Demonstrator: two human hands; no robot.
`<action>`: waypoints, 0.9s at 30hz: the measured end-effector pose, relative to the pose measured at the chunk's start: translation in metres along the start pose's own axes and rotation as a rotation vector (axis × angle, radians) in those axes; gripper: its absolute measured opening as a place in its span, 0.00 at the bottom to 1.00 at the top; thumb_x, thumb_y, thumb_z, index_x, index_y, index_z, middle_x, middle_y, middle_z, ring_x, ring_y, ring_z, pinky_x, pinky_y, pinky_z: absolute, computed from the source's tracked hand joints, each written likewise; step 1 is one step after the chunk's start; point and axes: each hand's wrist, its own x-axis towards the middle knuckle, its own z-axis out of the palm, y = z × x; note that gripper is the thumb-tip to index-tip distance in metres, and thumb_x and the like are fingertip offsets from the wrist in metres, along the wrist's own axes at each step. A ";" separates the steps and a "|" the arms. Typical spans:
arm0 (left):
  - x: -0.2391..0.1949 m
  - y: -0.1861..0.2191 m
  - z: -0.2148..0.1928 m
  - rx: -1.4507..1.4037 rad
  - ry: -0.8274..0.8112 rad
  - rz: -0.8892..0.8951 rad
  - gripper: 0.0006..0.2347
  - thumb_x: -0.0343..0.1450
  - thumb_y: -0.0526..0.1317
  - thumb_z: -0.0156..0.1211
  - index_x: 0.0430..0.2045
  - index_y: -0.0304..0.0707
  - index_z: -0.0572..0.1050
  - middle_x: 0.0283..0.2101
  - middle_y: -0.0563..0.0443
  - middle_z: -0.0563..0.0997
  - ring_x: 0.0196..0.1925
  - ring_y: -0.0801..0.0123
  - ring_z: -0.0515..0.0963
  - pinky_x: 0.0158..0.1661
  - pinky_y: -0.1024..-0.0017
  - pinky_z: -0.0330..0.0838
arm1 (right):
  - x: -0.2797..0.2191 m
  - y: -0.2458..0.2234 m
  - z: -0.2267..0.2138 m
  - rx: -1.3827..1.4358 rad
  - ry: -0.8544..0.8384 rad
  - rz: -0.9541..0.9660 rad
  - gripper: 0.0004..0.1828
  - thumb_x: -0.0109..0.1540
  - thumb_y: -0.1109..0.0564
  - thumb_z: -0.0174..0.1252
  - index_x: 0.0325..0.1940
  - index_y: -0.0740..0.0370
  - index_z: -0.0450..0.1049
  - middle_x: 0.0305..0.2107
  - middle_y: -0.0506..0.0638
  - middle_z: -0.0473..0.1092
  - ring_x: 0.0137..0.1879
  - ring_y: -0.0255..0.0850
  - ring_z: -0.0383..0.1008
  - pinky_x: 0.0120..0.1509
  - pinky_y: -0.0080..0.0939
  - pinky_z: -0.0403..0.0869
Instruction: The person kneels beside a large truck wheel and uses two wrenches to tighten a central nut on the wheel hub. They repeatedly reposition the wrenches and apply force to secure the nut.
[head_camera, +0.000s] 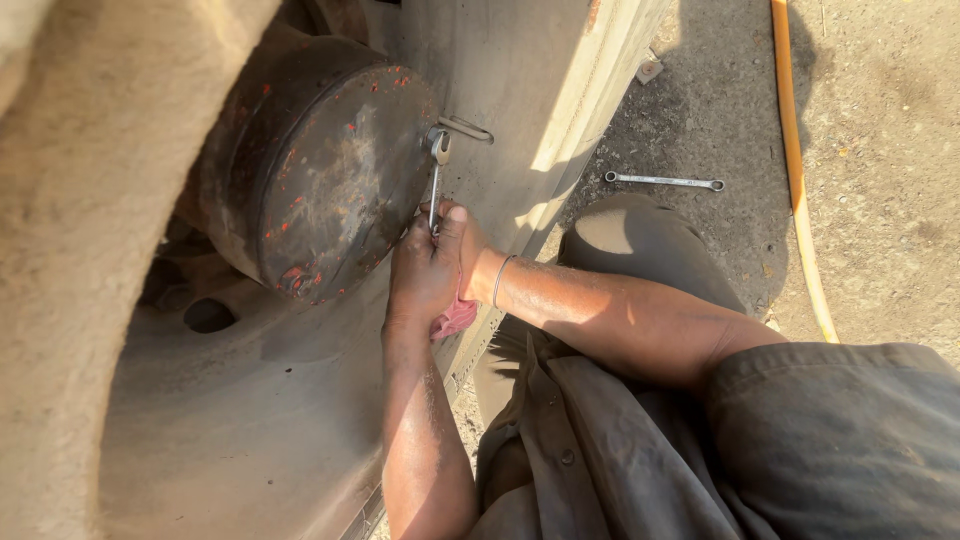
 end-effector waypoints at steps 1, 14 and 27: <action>-0.001 0.004 -0.001 0.025 0.004 0.003 0.18 0.76 0.54 0.51 0.43 0.38 0.77 0.34 0.43 0.84 0.36 0.61 0.83 0.40 0.66 0.75 | -0.004 -0.003 0.002 -0.088 -0.017 -0.034 0.02 0.67 0.61 0.53 0.43 0.61 0.69 0.31 0.44 0.68 0.39 0.31 0.67 0.41 0.36 0.71; -0.002 0.055 -0.023 0.240 -0.091 -0.180 0.19 0.74 0.55 0.49 0.44 0.39 0.77 0.35 0.40 0.84 0.39 0.51 0.85 0.41 0.62 0.76 | -0.012 -0.053 0.035 0.569 0.186 0.462 0.10 0.69 0.53 0.47 0.36 0.58 0.70 0.27 0.47 0.69 0.32 0.36 0.70 0.37 0.42 0.72; -0.001 -0.068 0.066 -0.550 0.099 -0.051 0.20 0.80 0.53 0.46 0.39 0.32 0.77 0.38 0.55 0.80 0.42 0.77 0.75 0.46 0.72 0.73 | -0.002 -0.037 -0.025 0.244 0.229 0.454 0.16 0.66 0.52 0.45 0.37 0.67 0.72 0.32 0.58 0.71 0.35 0.46 0.72 0.41 0.47 0.73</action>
